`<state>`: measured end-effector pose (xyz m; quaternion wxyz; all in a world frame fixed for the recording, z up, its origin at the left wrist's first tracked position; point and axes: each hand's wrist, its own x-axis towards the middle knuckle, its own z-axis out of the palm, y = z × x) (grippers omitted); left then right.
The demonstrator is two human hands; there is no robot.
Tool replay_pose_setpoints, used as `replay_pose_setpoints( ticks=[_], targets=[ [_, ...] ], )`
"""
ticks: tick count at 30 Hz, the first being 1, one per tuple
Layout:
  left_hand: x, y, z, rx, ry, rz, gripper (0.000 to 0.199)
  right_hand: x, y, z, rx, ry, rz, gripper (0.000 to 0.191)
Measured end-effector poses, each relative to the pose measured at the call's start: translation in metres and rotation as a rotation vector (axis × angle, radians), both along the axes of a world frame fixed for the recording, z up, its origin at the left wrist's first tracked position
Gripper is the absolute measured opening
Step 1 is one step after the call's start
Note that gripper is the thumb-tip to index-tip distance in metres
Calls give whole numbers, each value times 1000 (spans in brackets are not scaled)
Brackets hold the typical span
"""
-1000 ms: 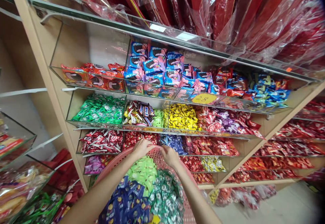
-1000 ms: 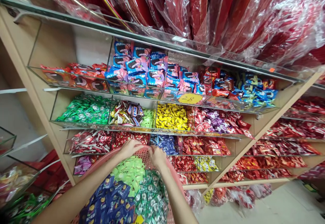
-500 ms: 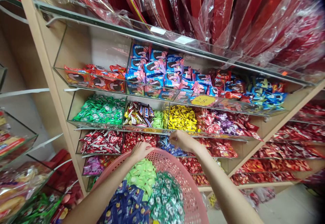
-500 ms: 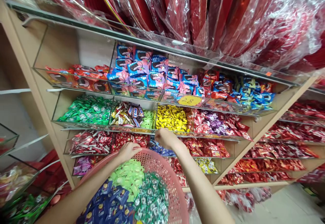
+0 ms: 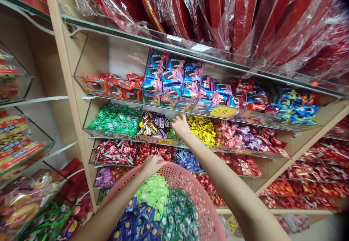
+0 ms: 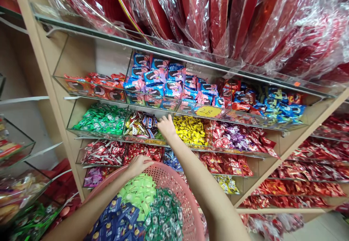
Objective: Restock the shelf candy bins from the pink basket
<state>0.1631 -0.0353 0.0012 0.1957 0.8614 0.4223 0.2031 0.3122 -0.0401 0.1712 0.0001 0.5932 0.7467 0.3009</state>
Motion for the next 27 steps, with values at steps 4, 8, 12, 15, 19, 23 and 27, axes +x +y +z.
replay_pose_setpoints(
  ticks=[4,8,12,15,19,23,27],
  targets=[
    [-7,2,0,5,-14,33,40,2,14,-10,-4,-1,-71,25],
    [-14,4,1,7,-26,36,41,4,21,-17,4,6,-84,26],
    [-15,4,6,-1,-19,55,42,5,22,-19,-4,44,-76,27],
    [-15,3,9,12,-10,56,41,5,21,-17,-9,50,-54,25],
    [-14,3,10,9,8,64,40,5,15,-11,-3,4,-53,25],
    [-13,6,8,-4,5,57,41,7,7,-3,8,-15,-63,26],
    [-11,8,6,-7,6,53,41,10,-3,4,30,-19,-39,25]
  ],
)
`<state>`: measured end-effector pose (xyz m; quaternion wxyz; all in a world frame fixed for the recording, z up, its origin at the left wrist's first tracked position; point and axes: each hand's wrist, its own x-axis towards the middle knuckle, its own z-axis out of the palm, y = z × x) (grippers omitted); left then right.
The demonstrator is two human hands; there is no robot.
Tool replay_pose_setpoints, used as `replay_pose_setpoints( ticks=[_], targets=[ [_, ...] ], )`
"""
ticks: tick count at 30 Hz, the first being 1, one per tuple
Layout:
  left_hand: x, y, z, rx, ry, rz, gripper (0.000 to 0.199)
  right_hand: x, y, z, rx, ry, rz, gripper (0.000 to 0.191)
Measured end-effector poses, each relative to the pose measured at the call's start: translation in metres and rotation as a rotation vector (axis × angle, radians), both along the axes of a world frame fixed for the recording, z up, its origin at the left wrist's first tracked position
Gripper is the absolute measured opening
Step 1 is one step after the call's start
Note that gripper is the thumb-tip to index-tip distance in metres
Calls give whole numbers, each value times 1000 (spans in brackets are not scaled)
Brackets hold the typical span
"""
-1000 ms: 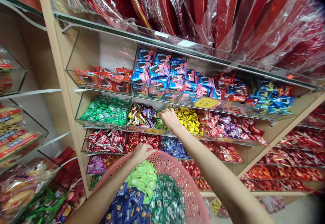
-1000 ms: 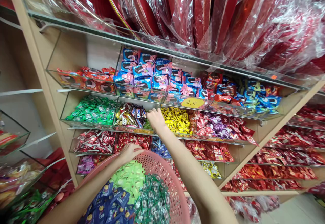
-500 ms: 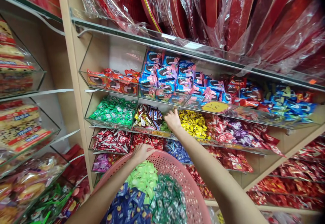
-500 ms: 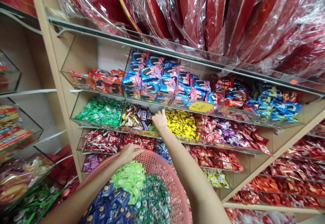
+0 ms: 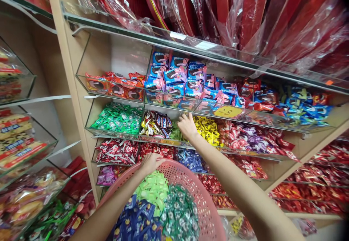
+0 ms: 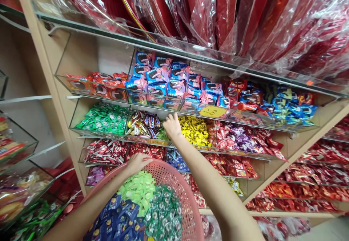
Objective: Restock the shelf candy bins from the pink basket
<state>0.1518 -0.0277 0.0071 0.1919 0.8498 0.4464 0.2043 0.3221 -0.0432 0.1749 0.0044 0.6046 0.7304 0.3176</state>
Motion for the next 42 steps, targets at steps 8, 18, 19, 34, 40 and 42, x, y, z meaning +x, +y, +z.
replay_pose_setpoints(
  ticks=[8,18,19,34,40,42],
  targets=[
    [-1,0,3,-15,-11,-5,39,-9,-61,-7,5,363,150,11],
    [-1,-4,3,18,-27,-15,39,-16,-92,-135,-584,1379,196,10],
    [-1,-5,3,13,-31,-17,39,-16,-92,-145,-615,1419,180,11],
    [1,-12,6,-21,-5,18,39,-18,-89,-216,-785,1614,35,12],
    [-1,-11,7,-43,9,42,38,-20,-87,-217,-773,1607,-8,13],
    [-1,-10,6,-34,4,43,38,-22,-87,-214,-781,1597,-18,13]
  ],
)
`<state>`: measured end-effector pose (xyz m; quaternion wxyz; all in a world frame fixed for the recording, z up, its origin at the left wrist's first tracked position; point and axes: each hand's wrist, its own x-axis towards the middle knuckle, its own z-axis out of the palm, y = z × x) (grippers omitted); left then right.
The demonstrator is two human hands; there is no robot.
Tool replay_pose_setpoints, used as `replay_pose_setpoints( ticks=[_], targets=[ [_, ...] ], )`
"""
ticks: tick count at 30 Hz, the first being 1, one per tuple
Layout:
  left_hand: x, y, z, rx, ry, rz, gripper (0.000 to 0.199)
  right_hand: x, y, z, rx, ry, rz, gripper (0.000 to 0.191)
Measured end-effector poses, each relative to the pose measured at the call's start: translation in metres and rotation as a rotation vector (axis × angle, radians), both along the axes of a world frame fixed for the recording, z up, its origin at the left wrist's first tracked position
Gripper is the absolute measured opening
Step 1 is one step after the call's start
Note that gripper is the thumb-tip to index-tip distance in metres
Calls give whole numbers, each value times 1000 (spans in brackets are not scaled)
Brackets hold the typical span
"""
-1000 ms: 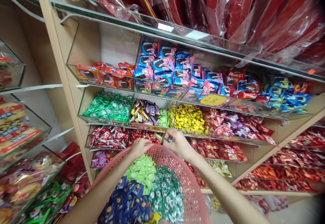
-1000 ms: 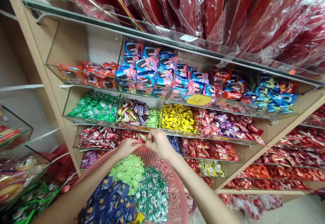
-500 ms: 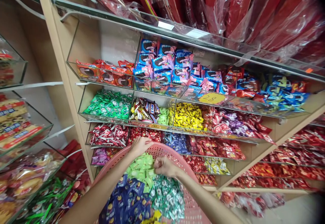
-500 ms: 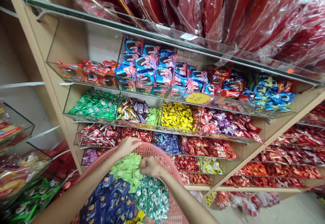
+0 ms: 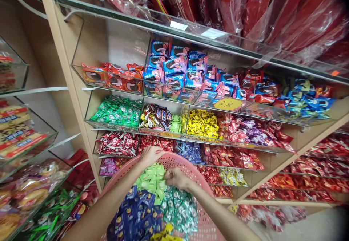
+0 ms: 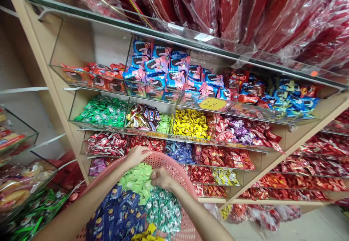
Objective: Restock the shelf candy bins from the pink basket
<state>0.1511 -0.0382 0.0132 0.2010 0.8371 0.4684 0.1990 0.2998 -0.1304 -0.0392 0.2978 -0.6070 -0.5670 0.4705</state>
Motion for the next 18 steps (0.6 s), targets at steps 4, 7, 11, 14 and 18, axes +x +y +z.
replay_pose_setpoints(
  ticks=[4,7,11,14,18],
  targets=[
    [0,1,-2,25,-16,-12,38,-4,0,6,-1,-88,23,11],
    [1,1,-2,14,-7,-5,38,-5,2,5,19,-197,34,13],
    [1,0,-1,17,-5,-13,38,-5,5,-4,68,-339,40,14],
    [1,0,-1,8,-5,-12,40,-5,4,-7,125,-453,37,12],
    [1,1,-3,15,-6,-2,39,-7,-1,18,253,-648,54,7]
  ],
)
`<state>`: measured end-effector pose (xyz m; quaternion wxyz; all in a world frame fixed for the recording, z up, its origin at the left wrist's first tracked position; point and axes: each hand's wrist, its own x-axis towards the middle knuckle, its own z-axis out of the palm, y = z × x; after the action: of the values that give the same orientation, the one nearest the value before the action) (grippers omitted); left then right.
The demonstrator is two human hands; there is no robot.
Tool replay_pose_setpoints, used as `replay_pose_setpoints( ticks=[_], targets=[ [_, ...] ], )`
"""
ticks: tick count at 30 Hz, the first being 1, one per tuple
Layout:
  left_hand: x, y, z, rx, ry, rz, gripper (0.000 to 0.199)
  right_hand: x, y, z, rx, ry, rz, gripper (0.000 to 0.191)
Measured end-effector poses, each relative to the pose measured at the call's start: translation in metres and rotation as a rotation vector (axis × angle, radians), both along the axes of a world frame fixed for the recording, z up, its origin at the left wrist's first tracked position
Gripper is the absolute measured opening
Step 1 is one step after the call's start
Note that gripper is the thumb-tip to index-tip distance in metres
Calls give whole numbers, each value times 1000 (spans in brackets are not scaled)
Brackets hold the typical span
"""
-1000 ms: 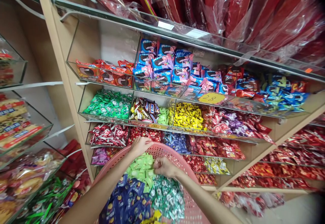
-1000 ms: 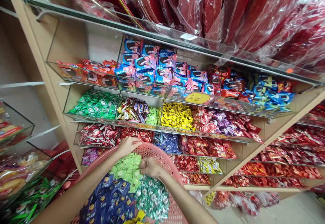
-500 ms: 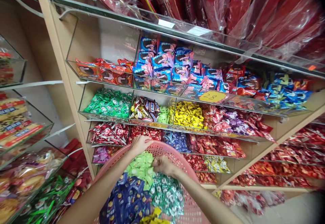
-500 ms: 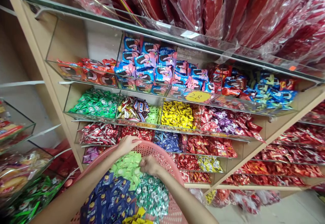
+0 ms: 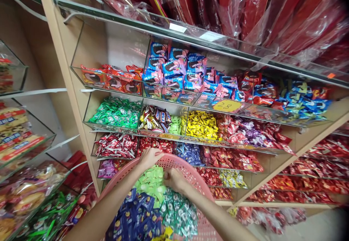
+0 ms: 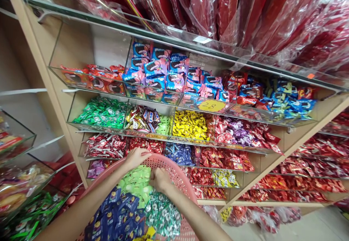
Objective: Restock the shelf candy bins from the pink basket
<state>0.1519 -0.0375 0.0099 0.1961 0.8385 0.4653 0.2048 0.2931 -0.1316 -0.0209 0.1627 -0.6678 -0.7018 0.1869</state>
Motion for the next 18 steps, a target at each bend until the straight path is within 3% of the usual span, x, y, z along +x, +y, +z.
replay_pose_setpoints(
  ticks=[2,6,8,10,13,18],
  targets=[
    [0,2,-2,18,-5,-10,39,0,-1,32,58,-76,37,6],
    [2,5,-7,32,-21,-41,36,2,5,119,144,-153,84,8],
    [3,6,-8,13,-31,-41,35,5,15,157,233,-211,65,14],
    [3,5,-8,-12,-34,-29,36,9,31,185,317,-304,4,18],
    [2,3,-6,-32,-29,-14,37,15,63,206,411,-478,-129,23],
    [-7,0,-2,-15,-35,10,37,18,120,208,261,-576,-118,32]
  ],
)
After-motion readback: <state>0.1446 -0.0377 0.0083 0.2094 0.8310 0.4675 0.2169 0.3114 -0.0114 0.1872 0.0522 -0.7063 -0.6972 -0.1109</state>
